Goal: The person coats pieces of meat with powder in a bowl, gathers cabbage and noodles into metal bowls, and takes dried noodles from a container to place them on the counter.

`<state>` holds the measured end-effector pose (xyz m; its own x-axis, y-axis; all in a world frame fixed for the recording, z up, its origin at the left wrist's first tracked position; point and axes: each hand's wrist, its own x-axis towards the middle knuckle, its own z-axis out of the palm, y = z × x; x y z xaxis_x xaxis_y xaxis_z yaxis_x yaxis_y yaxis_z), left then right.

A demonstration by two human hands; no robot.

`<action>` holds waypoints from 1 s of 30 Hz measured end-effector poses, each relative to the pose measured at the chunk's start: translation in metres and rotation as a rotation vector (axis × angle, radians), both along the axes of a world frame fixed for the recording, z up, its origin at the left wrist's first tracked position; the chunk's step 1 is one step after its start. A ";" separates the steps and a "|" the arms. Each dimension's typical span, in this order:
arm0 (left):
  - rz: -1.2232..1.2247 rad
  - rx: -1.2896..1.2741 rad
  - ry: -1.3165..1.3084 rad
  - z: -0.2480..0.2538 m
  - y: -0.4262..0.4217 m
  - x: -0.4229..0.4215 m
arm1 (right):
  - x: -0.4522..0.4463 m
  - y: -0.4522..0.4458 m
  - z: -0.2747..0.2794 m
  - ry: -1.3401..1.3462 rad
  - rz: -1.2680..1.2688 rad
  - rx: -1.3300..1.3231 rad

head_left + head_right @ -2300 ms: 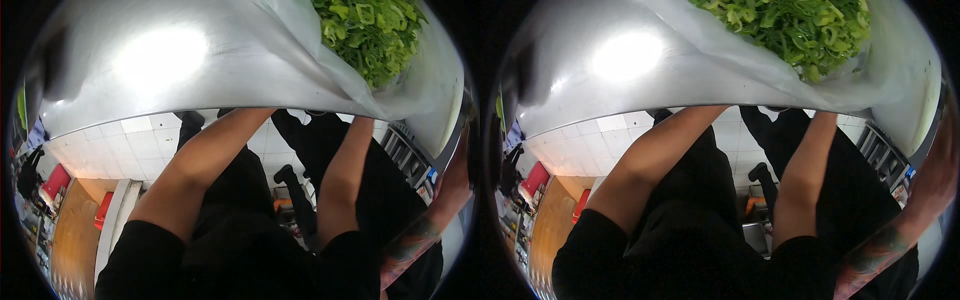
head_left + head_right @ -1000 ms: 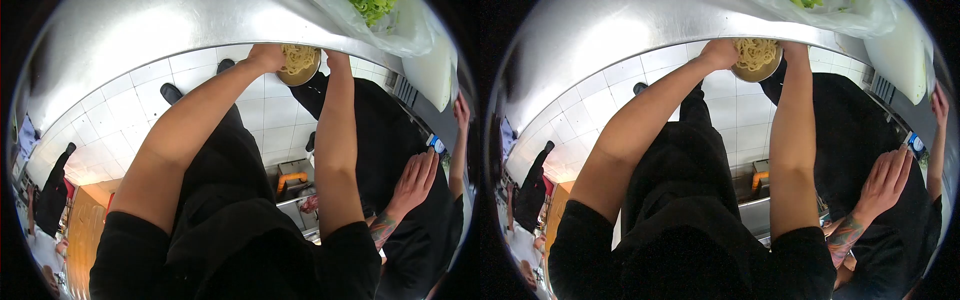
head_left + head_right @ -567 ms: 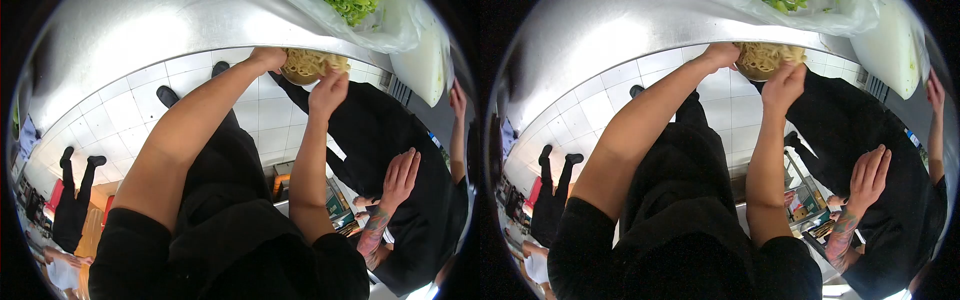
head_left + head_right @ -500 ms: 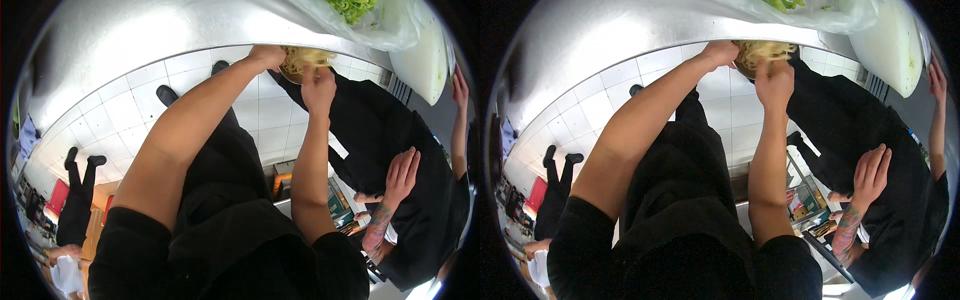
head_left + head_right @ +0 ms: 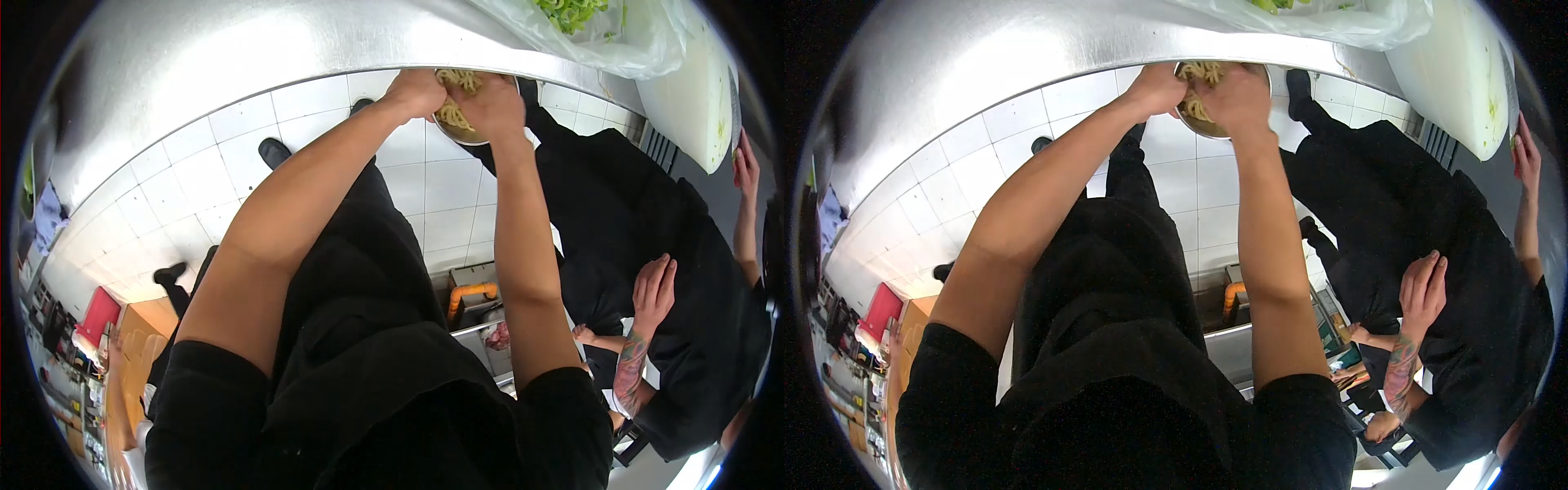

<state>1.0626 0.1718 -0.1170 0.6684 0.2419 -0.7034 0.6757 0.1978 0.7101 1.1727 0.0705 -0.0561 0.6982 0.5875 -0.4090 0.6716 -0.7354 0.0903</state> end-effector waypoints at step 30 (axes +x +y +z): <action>0.004 0.033 -0.042 0.023 0.013 0.059 | 0.175 0.026 -0.045 1.022 -1.033 1.261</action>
